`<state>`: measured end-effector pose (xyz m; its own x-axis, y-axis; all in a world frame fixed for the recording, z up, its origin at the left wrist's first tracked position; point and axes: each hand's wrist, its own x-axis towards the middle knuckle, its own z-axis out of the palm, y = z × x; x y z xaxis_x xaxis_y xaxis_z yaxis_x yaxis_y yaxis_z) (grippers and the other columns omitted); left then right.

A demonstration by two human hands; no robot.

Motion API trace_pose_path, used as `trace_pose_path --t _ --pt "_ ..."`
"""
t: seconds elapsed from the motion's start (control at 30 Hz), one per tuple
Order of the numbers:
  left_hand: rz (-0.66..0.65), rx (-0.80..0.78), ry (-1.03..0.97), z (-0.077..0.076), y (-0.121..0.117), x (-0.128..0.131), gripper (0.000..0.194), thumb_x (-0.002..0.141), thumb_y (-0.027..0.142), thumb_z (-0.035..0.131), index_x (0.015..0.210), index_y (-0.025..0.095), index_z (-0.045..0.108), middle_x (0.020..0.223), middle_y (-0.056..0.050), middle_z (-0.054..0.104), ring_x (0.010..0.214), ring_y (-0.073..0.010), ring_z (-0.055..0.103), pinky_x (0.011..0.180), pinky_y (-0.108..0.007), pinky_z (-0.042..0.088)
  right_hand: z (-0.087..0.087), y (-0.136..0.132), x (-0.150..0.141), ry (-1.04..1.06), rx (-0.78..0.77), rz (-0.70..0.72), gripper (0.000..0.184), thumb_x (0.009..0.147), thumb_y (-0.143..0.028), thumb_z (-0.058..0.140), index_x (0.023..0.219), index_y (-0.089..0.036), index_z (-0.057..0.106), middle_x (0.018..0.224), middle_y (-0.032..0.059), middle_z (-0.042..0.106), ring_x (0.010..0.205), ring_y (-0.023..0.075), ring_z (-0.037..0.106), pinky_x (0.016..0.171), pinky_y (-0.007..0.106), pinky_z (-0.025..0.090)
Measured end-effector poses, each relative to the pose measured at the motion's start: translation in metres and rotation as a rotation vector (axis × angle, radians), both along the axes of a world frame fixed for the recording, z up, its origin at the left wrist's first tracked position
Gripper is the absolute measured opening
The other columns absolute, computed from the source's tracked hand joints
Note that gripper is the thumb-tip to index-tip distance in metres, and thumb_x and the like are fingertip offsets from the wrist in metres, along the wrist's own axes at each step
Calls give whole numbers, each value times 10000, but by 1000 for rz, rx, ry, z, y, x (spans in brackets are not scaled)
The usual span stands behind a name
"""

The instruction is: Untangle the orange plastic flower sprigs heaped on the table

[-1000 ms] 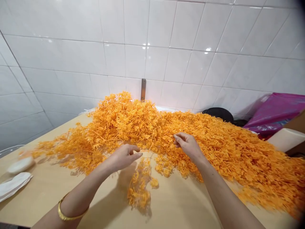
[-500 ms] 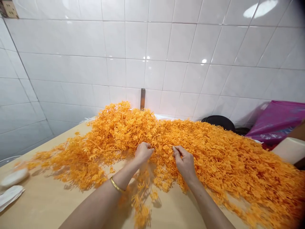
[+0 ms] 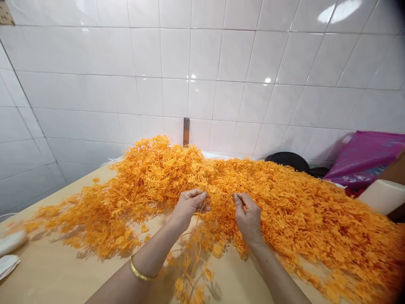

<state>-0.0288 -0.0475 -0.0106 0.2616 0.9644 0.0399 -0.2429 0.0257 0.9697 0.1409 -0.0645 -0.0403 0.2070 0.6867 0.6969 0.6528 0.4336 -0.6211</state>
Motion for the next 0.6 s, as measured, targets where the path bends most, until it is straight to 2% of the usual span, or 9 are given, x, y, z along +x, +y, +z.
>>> trace_pose_path --t 0.17,0.27,0.4,0.5,0.6 --pt "-33 -77 -104 -22 -1 1 225 611 324 638 634 123 542 549 25 506 405 -49 458 471 -212 376 21 -7 -10 -11 125 -29 176 818 -282 390 790 -174 526 806 65 517 780 179 482 698 309 390" --pt "-77 -76 -140 -32 2 1 232 613 326 640 636 115 547 559 10 528 389 -39 433 425 -192 335 27 -6 -20 -87 110 -2 211 813 -312 403 899 -184 547 912 73 520 896 196 461 801 351 361" --pt "-101 -85 -198 -40 5 2 233 609 320 646 659 111 555 562 3 529 410 -55 468 431 -193 337 17 1 -31 -197 -67 94 291 780 -389 452 979 -199 548 989 80 523 963 225 430 819 385 343" --pt "-119 -108 -207 -45 5 2 221 598 302 656 674 114 568 511 13 503 444 -86 513 448 -200 351 6 6 -33 -224 -168 142 259 763 -399 471 877 -188 570 919 78 545 925 227 436 784 373 351" --pt "-137 -135 -227 -49 4 5 214 585 292 667 664 119 571 521 14 511 473 -101 534 475 -216 374 1 7 -32 -139 -222 140 197 758 -367 475 785 -181 534 836 57 541 851 205 454 739 340 358"
